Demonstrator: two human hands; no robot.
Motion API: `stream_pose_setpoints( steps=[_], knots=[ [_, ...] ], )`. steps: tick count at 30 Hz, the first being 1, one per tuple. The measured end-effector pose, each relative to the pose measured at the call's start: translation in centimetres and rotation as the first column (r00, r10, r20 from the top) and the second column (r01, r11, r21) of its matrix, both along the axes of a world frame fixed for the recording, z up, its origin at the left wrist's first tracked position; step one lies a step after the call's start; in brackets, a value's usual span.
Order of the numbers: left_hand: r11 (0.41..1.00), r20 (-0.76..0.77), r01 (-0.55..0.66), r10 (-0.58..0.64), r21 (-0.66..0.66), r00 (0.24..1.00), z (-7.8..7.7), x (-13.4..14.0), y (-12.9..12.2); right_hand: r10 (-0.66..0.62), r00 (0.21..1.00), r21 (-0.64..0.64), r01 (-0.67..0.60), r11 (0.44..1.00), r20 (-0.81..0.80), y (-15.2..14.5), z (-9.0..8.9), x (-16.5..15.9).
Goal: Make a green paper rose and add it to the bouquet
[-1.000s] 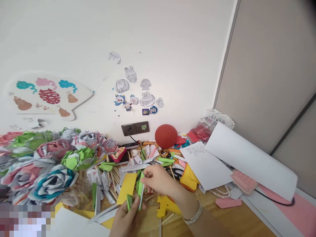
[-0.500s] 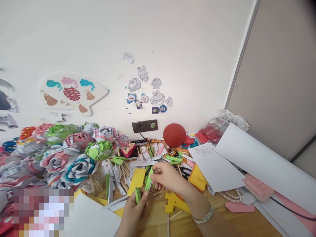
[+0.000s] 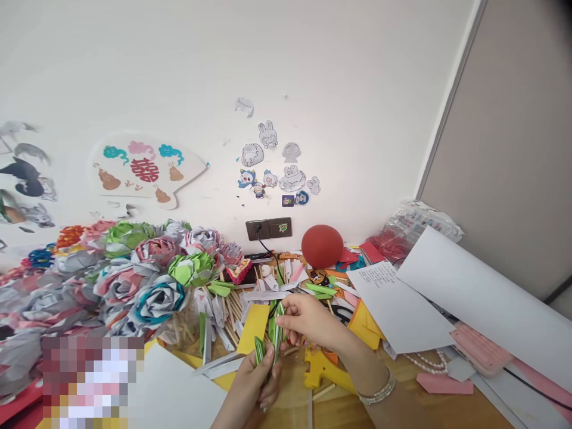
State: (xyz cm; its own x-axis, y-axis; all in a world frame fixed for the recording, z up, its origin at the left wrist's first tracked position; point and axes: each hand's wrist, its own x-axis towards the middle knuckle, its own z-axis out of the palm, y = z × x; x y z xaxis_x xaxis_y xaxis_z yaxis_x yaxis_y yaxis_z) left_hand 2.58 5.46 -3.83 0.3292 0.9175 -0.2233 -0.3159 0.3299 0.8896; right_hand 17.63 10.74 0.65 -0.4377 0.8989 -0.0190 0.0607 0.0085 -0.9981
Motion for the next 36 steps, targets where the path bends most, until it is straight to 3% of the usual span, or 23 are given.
stream_pose_setpoints(
  steps=[10, 15, 22, 28, 36],
  knots=[
    [0.999, 0.036, -0.047, 0.047, -0.016, 0.998, 0.0, 0.1, 0.0, -0.009, 0.998, 0.038, 0.007, 0.999, 0.055, -0.5, 0.5, -0.5],
    [1.0, 0.035, -0.022, 0.022, -0.016, 0.999, -0.8, 0.1, 0.3, -0.024, 0.995, 0.085, 0.015, 0.996, 0.098, -0.9, -0.4, -0.8],
    [1.0, 0.041, 0.0, 0.001, -0.027, 0.999, -0.3, 0.1, 0.1, 0.056, 0.998, 0.014, -0.057, 0.998, 0.033, -0.7, -0.2, -0.4],
    [1.0, 0.044, 0.004, -0.003, -0.026, 0.999, -0.7, 0.1, 0.1, 0.038, 0.998, -0.016, -0.037, 0.999, 0.046, -1.0, 0.6, -0.4],
    [0.999, 0.026, 0.032, -0.032, 0.001, 0.999, -0.3, 0.2, -0.2, 0.039, 0.998, -0.025, -0.038, 0.999, 0.048, -1.0, 0.4, -0.4]
  ],
)
